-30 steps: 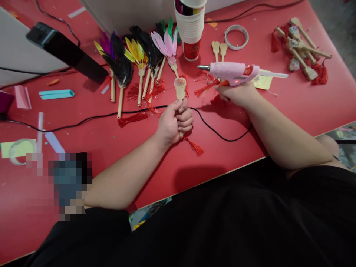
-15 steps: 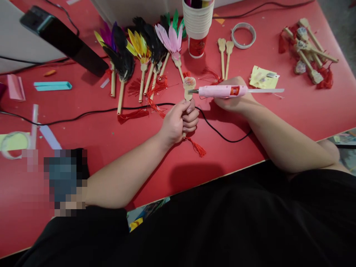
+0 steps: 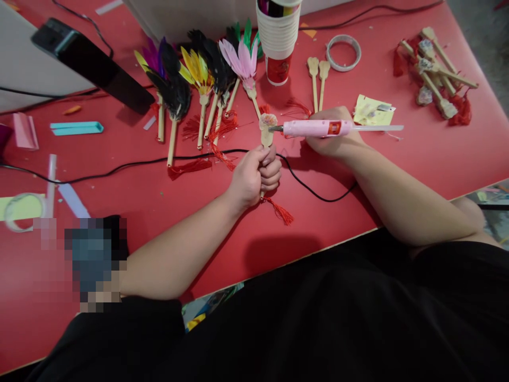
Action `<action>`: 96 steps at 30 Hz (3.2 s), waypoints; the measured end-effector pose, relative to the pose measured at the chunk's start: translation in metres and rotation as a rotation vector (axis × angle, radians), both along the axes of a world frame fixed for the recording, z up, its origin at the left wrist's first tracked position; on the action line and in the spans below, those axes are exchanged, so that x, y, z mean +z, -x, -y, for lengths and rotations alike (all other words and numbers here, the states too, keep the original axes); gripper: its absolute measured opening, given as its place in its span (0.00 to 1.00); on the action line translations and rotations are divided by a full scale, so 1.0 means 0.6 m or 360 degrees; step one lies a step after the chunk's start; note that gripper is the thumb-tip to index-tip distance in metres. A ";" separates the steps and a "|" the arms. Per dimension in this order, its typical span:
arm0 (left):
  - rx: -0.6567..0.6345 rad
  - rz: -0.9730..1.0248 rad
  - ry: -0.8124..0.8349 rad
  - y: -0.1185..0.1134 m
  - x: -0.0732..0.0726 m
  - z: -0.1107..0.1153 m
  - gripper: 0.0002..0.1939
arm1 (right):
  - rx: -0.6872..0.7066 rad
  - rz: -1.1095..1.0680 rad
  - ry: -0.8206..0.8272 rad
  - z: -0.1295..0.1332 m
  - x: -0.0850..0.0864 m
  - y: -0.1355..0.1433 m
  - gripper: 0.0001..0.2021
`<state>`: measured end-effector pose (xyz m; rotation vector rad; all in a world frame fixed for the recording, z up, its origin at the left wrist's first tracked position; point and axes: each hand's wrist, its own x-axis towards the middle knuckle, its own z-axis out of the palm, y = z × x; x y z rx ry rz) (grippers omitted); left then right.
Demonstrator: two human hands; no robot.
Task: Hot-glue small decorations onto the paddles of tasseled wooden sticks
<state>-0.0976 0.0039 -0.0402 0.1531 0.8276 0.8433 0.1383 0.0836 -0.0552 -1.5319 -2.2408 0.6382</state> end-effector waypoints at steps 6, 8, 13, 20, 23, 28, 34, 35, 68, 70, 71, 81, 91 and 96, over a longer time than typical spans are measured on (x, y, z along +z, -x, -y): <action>-0.0012 -0.0055 -0.0048 -0.001 0.001 0.001 0.24 | -0.0071 -0.0032 0.0060 0.015 0.027 0.007 0.28; -0.0021 -0.0079 -0.0090 -0.003 -0.001 0.002 0.24 | -0.0028 -0.0033 0.0060 0.019 0.035 0.008 0.30; -0.0041 -0.0115 -0.0167 -0.006 -0.009 0.005 0.22 | 0.0111 -0.0042 0.0030 0.021 0.035 0.007 0.31; -0.0054 -0.0085 -0.0185 -0.004 -0.013 0.005 0.22 | 0.0041 -0.0076 0.0014 0.018 0.024 0.006 0.29; -0.0037 -0.0071 -0.0139 -0.003 -0.011 0.005 0.22 | 0.0048 -0.0031 0.0028 0.015 0.025 0.006 0.27; 0.0009 -0.0050 -0.0064 -0.003 -0.007 0.007 0.23 | 0.0019 0.0017 0.0001 0.009 0.022 0.004 0.25; 0.0000 -0.0056 -0.0094 -0.004 -0.012 0.008 0.24 | -0.0061 -0.0055 0.0069 0.013 0.028 0.003 0.28; -0.0006 -0.0071 -0.0107 -0.005 -0.012 0.008 0.23 | -0.0066 -0.0041 0.0079 0.013 0.030 0.003 0.28; -0.0052 -0.0105 -0.0177 -0.005 -0.015 0.008 0.21 | -0.0138 -0.0087 0.0070 0.011 0.034 0.005 0.28; -0.0038 -0.0089 -0.0142 -0.005 -0.014 0.008 0.22 | -0.0157 -0.0091 0.0042 0.012 0.036 0.008 0.29; -0.0037 -0.0091 -0.0128 -0.005 -0.013 0.009 0.22 | -0.0154 -0.0092 0.0027 0.012 0.037 0.010 0.28; -0.0107 -0.0198 -0.0081 -0.008 0.011 0.006 0.22 | -0.0078 -0.0058 -0.0178 -0.003 0.017 0.002 0.19; -0.0135 -0.0253 -0.0256 -0.004 -0.004 0.007 0.22 | -0.0036 -0.0014 -0.0209 -0.012 -0.005 -0.011 0.20; -0.0148 -0.0264 -0.0394 0.000 -0.021 0.000 0.22 | 0.0005 -0.0009 -0.0256 -0.012 -0.015 -0.007 0.21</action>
